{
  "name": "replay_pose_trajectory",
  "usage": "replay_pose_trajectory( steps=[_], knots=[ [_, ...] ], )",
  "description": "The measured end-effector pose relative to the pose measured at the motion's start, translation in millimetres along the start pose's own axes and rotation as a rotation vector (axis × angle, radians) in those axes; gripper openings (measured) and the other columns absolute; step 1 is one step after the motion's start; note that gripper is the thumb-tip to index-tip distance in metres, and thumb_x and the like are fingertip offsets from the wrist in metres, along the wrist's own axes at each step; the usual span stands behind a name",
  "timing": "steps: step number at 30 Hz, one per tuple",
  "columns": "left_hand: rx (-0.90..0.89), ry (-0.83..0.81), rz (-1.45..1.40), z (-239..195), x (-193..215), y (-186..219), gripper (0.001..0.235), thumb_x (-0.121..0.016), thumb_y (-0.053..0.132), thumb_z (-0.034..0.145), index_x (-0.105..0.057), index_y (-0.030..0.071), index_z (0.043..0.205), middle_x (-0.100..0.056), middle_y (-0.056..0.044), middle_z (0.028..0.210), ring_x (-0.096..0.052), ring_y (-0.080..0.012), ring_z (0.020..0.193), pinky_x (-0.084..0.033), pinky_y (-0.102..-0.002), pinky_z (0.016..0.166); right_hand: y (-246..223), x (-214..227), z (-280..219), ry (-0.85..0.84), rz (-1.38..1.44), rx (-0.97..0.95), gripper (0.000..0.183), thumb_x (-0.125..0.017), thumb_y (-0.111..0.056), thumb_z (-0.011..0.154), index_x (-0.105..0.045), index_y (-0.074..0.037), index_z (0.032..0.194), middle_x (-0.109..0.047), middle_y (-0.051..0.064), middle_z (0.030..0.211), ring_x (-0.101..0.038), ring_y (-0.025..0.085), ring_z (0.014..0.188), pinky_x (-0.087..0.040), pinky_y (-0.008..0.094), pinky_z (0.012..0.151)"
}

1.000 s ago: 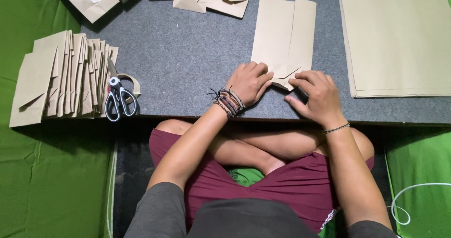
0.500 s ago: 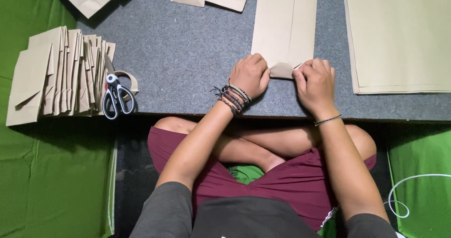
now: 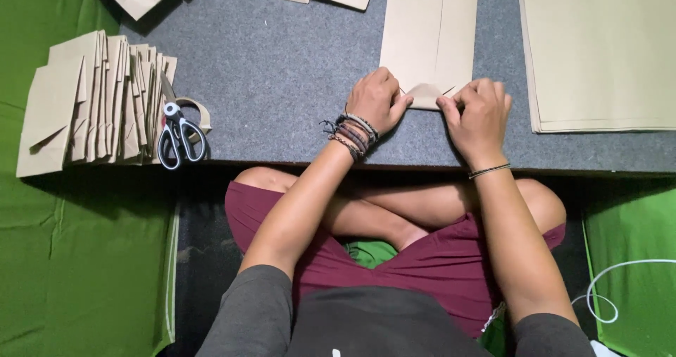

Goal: Folding and pressing the bottom flaps of paper bags to complete the assembly process.

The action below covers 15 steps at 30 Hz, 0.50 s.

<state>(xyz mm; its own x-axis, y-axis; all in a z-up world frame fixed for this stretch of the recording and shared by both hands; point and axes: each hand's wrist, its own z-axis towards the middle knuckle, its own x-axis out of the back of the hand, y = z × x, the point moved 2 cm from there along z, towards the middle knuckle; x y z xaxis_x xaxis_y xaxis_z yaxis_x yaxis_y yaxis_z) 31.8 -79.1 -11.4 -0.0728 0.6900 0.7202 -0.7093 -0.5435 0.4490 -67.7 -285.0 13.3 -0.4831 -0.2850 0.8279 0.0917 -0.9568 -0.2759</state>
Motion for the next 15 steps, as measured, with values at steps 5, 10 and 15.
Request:
replay_pose_trajectory(
  steps=[5,10,15],
  knots=[
    [0.144,-0.094,0.098,-15,3,28,0.033,-0.064,0.042,0.086,-0.056,0.014,0.070,-0.054,-0.007,0.072,-0.068,-0.0357,0.066,-0.054,-0.049,0.061,2,1,4,0.021,0.013,-0.031,0.032,-0.090,-0.033,0.091,-0.065,-0.015,0.083,-0.053,0.002,0.098,-0.053,0.027,0.099,-0.038,0.041,0.084],
    [0.320,-0.375,-0.001,-29,28,63,0.029,-0.062,0.046,0.089,-0.050,0.022,0.098,-0.071,-0.008,0.081,-0.076,-0.0378,0.080,-0.060,-0.051,0.071,5,3,16,0.001,0.138,-0.008,0.025,-0.092,-0.025,0.086,-0.071,-0.015,0.096,-0.053,0.004,0.099,-0.055,0.030,0.102,-0.039,0.042,0.089],
    [-0.115,-0.342,0.193,-27,37,53,0.074,-0.070,0.058,0.092,-0.040,0.033,0.154,-0.037,-0.013,0.160,-0.037,-0.0343,0.150,-0.024,-0.055,0.123,17,-8,27,-0.021,0.227,0.049,0.018,-0.090,-0.024,0.090,-0.074,-0.019,0.097,-0.059,0.003,0.094,-0.058,0.029,0.101,-0.041,0.042,0.091]
  ],
)
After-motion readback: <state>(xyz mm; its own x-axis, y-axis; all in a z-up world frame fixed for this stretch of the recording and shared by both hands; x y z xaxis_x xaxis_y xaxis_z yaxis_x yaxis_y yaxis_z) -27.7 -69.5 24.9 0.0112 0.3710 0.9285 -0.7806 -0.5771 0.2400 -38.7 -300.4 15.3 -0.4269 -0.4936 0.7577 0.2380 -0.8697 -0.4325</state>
